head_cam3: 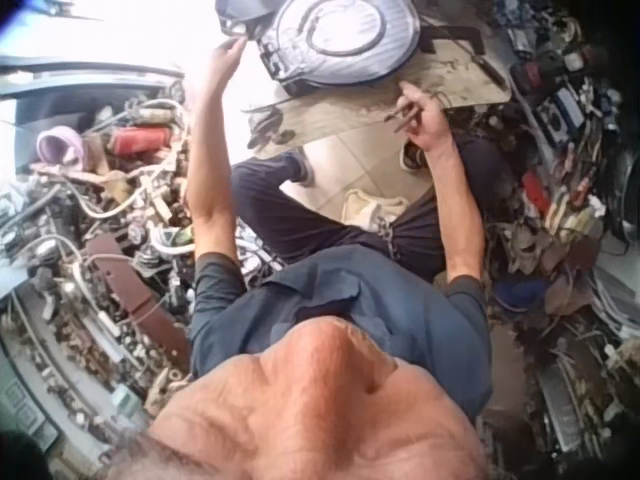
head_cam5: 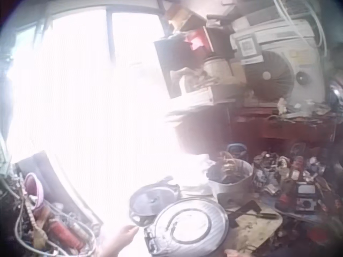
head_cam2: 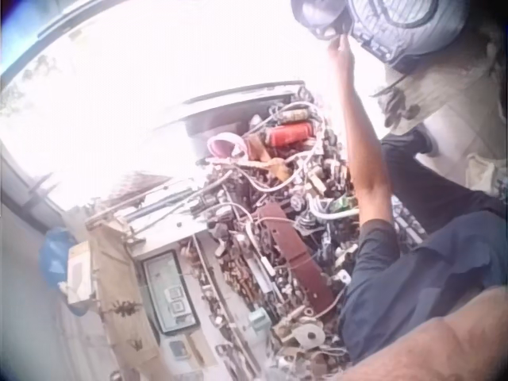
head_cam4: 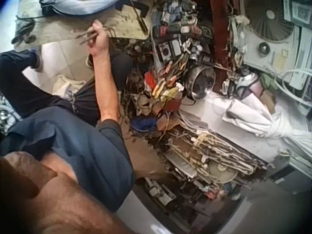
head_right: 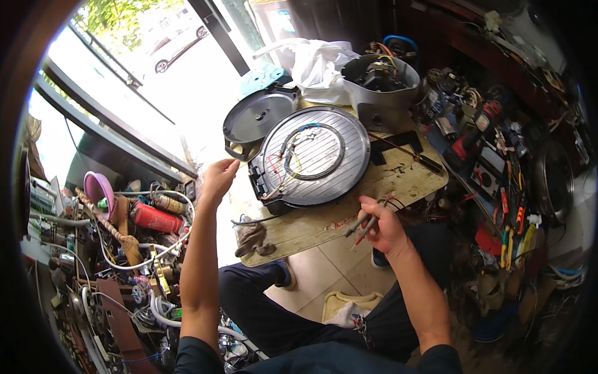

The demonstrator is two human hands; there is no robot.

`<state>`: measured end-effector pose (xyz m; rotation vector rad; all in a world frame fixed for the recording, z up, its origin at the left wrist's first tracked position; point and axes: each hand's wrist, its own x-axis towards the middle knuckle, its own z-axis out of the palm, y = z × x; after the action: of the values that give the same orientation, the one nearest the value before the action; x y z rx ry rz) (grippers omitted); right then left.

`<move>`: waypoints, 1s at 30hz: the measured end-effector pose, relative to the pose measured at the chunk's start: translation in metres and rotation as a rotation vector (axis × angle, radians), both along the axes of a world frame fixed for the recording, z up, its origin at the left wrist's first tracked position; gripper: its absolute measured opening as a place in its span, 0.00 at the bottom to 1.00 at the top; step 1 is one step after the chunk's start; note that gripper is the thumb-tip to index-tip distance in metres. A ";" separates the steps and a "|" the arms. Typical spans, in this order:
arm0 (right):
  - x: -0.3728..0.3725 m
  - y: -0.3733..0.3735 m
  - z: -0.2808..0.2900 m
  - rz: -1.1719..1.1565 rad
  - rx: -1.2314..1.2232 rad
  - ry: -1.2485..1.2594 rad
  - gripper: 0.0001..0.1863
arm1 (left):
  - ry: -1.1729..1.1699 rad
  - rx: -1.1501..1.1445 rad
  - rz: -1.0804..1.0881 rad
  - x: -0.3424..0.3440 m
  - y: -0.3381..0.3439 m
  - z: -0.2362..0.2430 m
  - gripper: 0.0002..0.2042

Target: The person repairs a round electric grill by opening its lid, manipulating internal wires, and using a multimeter to test electrical connections. The person handles the grill plates and wires throughout the process.

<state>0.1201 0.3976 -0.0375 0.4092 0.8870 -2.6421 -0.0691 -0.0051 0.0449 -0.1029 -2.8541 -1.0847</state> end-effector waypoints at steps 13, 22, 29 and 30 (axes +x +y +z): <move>-0.015 -0.030 -0.009 0.042 -0.022 -0.011 0.13 | -0.331 0.282 0.063 -0.052 0.001 -0.041 0.31; -0.015 -0.029 -0.009 0.002 -0.035 -0.016 0.13 | -0.392 0.327 0.104 -0.038 0.002 -0.035 0.34; -0.018 -0.015 -0.007 -0.017 -0.055 0.029 0.15 | -0.415 0.348 0.083 0.001 -0.010 -0.043 0.35; -0.020 -0.012 -0.006 -0.014 -0.057 0.038 0.16 | -0.406 0.350 0.094 0.007 -0.012 -0.045 0.34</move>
<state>0.1002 0.3858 -0.0431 0.3536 0.8212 -2.6896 -0.0620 -0.0167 -0.0002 0.3052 -2.8958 -1.7338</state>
